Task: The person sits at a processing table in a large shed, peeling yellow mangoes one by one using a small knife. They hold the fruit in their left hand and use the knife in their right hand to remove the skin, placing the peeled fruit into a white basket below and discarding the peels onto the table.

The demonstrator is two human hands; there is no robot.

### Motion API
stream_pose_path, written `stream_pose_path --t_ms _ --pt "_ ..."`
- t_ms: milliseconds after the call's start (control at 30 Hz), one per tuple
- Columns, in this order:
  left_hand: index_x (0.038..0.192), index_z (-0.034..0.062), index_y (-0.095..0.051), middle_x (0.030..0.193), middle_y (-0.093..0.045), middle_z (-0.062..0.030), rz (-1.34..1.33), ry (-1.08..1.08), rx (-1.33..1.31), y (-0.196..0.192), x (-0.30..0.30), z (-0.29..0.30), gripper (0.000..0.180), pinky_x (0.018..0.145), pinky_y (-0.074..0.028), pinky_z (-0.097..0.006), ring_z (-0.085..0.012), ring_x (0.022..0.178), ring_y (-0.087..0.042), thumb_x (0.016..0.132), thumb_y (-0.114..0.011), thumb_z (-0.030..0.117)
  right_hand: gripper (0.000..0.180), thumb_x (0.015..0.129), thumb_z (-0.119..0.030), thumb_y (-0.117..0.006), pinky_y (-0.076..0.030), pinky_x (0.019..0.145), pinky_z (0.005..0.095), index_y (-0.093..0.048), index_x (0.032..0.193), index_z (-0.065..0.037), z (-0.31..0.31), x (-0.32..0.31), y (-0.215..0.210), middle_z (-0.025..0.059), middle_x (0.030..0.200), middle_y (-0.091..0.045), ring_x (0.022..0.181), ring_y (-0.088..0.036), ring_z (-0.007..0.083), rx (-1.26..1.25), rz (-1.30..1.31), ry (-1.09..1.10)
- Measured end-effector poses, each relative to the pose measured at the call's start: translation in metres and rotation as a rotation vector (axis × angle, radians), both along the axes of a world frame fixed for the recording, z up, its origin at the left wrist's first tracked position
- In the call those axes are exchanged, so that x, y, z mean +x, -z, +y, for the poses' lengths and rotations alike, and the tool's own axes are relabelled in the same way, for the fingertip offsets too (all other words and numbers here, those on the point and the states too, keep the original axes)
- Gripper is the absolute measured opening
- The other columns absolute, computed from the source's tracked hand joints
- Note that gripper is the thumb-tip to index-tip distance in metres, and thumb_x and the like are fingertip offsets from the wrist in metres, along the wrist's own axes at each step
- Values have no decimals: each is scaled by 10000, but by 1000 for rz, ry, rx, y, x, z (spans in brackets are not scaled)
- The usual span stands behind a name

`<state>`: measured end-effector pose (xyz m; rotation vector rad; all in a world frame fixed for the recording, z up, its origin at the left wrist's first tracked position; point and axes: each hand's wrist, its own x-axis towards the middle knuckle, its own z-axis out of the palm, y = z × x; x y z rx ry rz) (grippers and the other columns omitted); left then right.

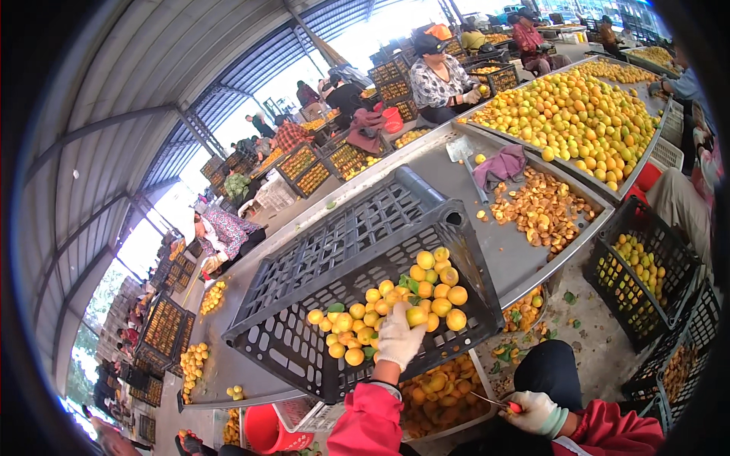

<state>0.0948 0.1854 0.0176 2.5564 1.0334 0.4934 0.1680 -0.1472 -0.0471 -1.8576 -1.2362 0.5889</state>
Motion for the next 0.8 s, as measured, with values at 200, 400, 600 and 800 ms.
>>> stream_pose_path --t_ms 200,400,600,800 --pt "1137 22 -481 1022 -575 -167 -330 102 -95 -10 -40 -45 579 838 -485 -369 -285 945 -591 678 -802 167 209 825 -238 -696 -519 626 358 -676 923 -54 23 6 -44 149 760 -649 700 -663 282 24 101 2" --pt "1182 34 -551 1076 -568 -150 -323 257 -210 -29 -67 -83 538 872 -475 -352 -271 990 -576 700 -777 115 259 866 -204 -669 -512 719 310 -668 1069 -42 54 4 -66 115 830 -665 750 -640 193 169 364 42" --pt "1194 45 -563 1101 -562 -218 -250 124 117 -18 -82 -42 539 930 -446 -439 -383 1048 -527 682 -722 105 222 866 -228 -690 -486 637 307 -673 987 -42 40 -8 -52 93 728 -618 663 -586 159 133 327 92" --pt "1209 59 -546 1160 -543 -219 -185 -204 241 -16 -59 -3 498 935 -452 -454 -399 1071 -534 739 -690 140 242 844 -252 -715 -470 583 325 -630 861 -25 27 3 -28 100 665 -586 605 -568 167 62 304 198"
